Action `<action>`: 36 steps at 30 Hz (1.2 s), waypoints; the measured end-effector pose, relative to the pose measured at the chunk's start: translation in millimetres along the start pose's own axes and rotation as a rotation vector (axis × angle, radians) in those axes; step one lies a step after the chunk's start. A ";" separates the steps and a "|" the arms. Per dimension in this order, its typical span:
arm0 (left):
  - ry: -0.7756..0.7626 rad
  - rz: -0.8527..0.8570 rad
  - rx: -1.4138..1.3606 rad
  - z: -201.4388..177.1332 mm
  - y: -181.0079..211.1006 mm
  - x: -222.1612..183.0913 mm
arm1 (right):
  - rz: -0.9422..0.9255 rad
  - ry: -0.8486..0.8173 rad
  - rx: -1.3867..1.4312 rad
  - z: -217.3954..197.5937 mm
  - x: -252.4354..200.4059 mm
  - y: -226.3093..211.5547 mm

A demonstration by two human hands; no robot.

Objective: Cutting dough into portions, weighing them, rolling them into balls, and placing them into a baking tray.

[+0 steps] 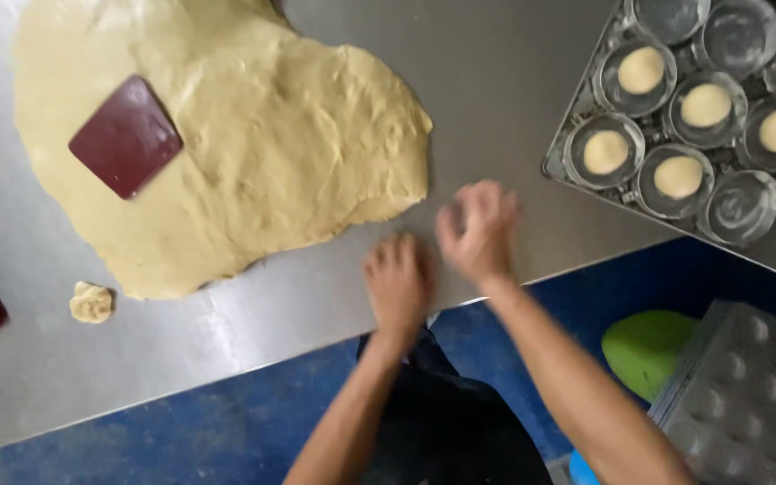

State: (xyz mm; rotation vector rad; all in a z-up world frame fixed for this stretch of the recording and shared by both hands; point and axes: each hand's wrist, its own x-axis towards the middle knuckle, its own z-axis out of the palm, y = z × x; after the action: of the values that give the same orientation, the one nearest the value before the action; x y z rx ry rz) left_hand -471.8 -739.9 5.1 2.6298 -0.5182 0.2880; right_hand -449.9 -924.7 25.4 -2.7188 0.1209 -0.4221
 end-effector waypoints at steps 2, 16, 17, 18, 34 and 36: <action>-0.002 -0.003 0.049 -6.4 -4.7 -15.0 | -0.124 0.059 0.032 -4.4 -19.9 11.0; -0.023 0.160 -0.019 -22.4 -36.6 -33.8 | -0.235 -0.058 0.075 -32.5 -35.0 36.3; -0.016 0.163 -0.016 -24.2 -45.6 -9.6 | -0.240 -0.051 0.075 -26.7 -14.8 52.9; 0.021 0.136 -0.019 -24.7 -54.9 13.7 | -0.193 -0.114 -0.049 -19.6 4.7 70.3; 0.055 -0.126 -0.015 19.0 -1.6 43.0 | -0.019 0.028 0.032 12.3 26.8 12.1; 0.026 -0.030 -0.031 -6.8 12.2 6.6 | -0.137 0.010 0.035 -0.4 -12.3 -1.2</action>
State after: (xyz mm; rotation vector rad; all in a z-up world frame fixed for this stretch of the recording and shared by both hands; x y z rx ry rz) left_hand -471.5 -749.0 17.6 2.5985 -0.4709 0.3017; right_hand -461.6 -922.0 22.8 -2.7000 -0.0697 -0.4719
